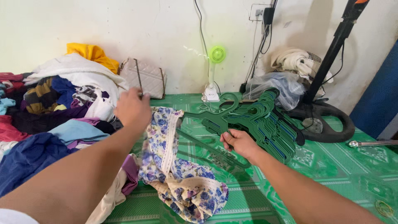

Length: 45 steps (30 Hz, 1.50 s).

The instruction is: The person hangs a checkered shirt, beige shorts, and a floral top on a metal clothes rack using plastic hangers. They pick up each garment from a pile on a green table, place it on a hanger, and then hang it on the rack.

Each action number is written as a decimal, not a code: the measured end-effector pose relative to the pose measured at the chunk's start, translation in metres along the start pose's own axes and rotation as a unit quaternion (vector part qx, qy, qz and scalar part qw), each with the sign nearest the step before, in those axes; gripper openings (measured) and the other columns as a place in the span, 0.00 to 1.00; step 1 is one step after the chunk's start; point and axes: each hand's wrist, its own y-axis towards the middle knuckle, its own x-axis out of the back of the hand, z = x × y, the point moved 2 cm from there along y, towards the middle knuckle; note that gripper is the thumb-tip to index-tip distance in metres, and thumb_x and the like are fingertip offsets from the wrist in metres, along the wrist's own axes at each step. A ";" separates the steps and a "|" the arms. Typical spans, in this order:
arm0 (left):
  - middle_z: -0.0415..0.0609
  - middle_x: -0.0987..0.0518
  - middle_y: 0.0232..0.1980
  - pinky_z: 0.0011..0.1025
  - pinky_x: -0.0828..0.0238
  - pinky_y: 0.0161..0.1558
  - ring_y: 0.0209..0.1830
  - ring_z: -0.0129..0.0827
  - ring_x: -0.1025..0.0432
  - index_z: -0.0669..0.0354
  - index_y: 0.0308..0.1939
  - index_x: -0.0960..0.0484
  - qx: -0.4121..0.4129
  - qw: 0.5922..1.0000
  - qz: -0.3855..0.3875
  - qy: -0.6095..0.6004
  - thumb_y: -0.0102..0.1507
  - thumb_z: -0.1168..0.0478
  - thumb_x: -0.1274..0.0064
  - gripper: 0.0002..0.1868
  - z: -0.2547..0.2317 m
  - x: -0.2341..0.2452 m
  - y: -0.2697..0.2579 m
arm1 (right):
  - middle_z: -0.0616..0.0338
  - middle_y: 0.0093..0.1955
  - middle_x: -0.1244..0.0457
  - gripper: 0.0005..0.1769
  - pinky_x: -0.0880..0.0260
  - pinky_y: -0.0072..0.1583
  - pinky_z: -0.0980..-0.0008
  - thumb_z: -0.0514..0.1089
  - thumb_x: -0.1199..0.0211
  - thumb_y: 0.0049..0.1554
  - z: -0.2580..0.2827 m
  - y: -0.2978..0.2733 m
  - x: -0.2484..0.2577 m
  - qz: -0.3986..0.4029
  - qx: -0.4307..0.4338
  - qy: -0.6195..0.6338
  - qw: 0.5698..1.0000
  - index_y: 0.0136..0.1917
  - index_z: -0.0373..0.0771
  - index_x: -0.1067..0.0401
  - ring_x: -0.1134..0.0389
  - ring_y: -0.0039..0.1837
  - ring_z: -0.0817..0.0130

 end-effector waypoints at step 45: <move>0.53 0.17 0.47 0.51 0.32 0.48 0.48 0.54 0.24 0.48 0.46 0.14 0.061 0.978 0.184 -0.078 0.67 0.45 0.49 0.16 0.015 0.003 0.018 | 0.57 0.62 0.31 0.44 0.41 0.73 0.56 0.80 0.62 0.56 0.022 -0.017 -0.007 0.203 -0.119 -0.351 0.906 0.58 0.49 0.20 0.33 0.70 0.58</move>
